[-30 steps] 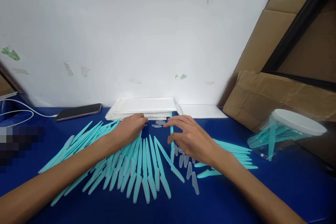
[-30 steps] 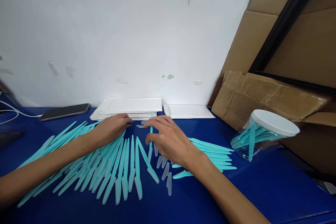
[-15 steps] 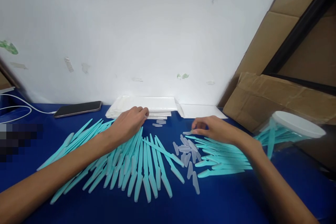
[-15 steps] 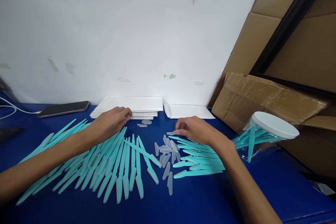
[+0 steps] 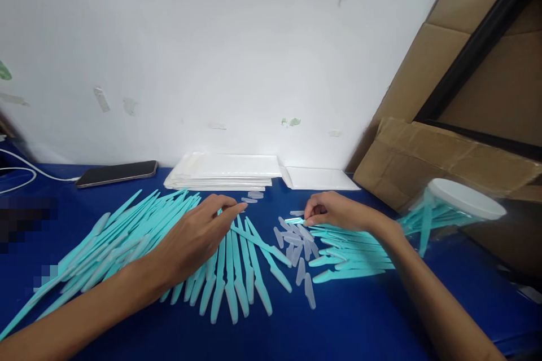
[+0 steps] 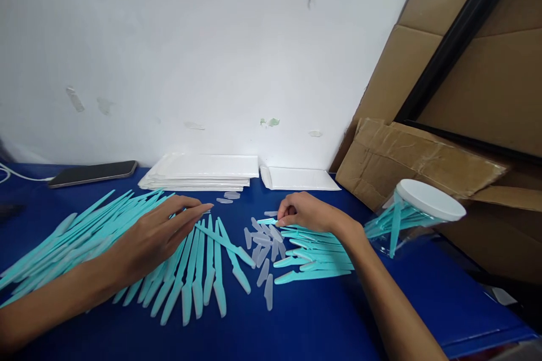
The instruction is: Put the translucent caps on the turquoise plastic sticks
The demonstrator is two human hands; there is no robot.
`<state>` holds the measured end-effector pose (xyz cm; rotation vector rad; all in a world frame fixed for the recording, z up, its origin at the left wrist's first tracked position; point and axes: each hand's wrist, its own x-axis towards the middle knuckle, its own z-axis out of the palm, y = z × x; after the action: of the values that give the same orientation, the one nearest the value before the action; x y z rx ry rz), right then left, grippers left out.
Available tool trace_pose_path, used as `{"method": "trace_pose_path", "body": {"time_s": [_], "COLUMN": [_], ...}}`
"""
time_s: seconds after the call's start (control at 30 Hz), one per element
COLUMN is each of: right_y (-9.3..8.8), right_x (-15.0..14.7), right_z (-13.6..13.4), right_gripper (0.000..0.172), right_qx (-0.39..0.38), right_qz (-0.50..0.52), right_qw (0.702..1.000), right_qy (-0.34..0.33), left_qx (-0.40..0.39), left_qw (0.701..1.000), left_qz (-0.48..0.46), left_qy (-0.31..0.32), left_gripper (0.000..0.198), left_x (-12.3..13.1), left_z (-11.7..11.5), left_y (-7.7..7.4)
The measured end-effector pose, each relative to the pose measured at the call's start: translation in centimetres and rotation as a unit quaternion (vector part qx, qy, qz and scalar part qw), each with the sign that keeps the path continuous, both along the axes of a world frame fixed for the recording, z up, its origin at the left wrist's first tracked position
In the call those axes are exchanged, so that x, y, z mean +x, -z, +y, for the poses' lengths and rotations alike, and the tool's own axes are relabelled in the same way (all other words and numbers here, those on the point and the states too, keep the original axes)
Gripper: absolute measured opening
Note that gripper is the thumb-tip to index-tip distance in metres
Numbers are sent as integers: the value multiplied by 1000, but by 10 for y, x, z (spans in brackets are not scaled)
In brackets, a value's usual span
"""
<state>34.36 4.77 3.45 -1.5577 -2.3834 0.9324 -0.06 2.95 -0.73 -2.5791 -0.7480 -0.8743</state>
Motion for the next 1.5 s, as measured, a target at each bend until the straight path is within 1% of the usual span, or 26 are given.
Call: {"method": "trace_pose_path", "body": {"time_s": [0.07,0.17,0.23,0.33,0.4,0.5,0.63,0.83,1.1,1.23,1.4,1.5], "right_y": [-2,-7,-10,-12,-12,-9,-4,2,4,6,13,14], "right_x": [-3,-7,-11,-23,-32,-46,-56,-62,-65,-69,-80,-83], "right_z": [-2,-4,-7,-13,-16,-21,-25,-29,-30,-32,-38,-41], "right_gripper": [31,28,27,26,26,26,28,31,31,31,32,34], "right_qx": [24,103,160,203,228,263,279,314,314,322,348,353], "right_qz": [10,37,65,85,81,78,59,39,20,18,-3,-5], "right_qw": [999,993,985,975,970,960,955,943,943,939,925,924], "right_qy": [-19,-34,-16,9,-8,-53,-77,-98,-110,-115,-152,-147], "left_qx": [-6,-27,-36,-36,-36,-43,-50,-42,-28,-46,-66,-71], "left_qw": [1000,999,999,999,999,998,998,998,998,996,993,992], "left_qz": [-14,-25,-19,-23,-34,-47,-47,-52,-56,-59,-82,-85], "left_qy": [15,18,18,21,14,4,4,10,16,37,60,60], "left_gripper": [48,47,46,40,37,34,32,31,29,29,33,34], "left_x": [0,-1,-2,1,4,7,6,6,6,10,15,16], "left_z": [-1,-2,-2,-3,-4,-6,-5,-3,-6,-9,-17,-19], "left_y": [1,3,4,3,1,-2,0,1,1,0,0,-1]}}
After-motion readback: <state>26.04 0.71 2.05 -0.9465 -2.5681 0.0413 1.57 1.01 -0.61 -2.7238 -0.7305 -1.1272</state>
